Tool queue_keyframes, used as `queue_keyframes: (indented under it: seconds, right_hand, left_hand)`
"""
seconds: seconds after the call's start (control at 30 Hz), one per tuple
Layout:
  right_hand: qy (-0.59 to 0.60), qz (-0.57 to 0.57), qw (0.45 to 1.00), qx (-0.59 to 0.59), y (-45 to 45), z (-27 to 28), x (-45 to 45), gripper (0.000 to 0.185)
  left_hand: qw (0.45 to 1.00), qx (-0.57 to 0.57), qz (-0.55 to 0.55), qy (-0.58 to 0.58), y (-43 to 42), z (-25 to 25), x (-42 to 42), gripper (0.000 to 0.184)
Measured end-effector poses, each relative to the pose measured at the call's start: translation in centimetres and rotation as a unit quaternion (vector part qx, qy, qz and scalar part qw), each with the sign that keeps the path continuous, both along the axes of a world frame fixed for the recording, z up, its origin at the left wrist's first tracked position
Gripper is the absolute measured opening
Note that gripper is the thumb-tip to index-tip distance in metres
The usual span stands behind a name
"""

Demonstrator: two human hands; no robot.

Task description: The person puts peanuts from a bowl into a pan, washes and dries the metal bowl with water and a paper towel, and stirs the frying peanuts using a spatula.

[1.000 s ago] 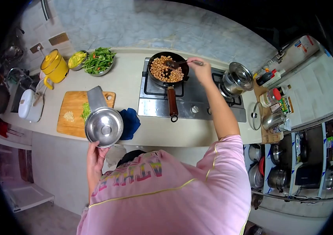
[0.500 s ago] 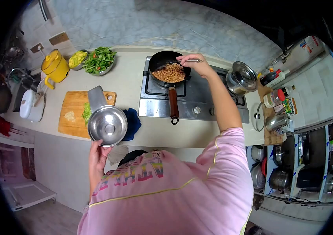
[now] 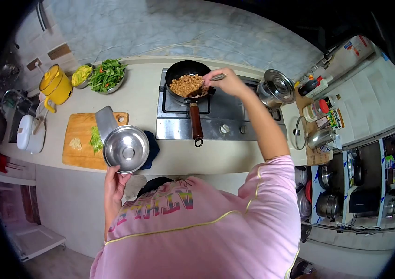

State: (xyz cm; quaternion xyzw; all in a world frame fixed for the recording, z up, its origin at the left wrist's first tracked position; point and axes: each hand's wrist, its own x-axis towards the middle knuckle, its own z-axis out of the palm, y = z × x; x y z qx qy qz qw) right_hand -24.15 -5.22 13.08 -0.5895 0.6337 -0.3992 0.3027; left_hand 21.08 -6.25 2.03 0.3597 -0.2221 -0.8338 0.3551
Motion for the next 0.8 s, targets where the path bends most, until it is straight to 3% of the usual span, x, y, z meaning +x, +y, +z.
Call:
queue_keyframes:
  seconds: [0.2,0.33,0.47,0.57,0.67,0.8]
  right_hand:
    - [-0.090,-0.159,0.972,-0.145,-1.3,-4.3,0.4,0.007]
    - [-0.048,-0.256,0.951,-0.168,-0.3,-2.0,-1.2,0.006]
    - [-0.007,-0.332,0.930,-0.156,-2.8,-4.3,-3.6,0.006]
    - [-0.320,-0.293,0.880,-0.196,-5.6,-7.8,-4.9,0.008]
    - [-0.379,-0.182,0.897,-0.140,-5.5,-7.9,-3.7,0.010]
    - [-0.163,0.001,0.985,-0.051,-2.1,-3.8,-3.4,0.009]
  left_hand:
    - [1.000,0.007,0.018,0.002,0.1,0.4,0.4,0.051]
    - [1.000,0.000,0.023,0.005,0.3,0.1,0.9,0.051]
    - [1.000,-0.001,0.023,0.002,0.5,0.4,0.9,0.050]
    - [1.000,0.000,0.023,-0.002,0.8,0.6,1.0,0.051]
    - [0.999,-0.009,0.036,-0.010,0.8,1.2,1.3,0.051]
    - [0.999,-0.001,0.039,-0.013,0.8,0.6,1.7,0.051]
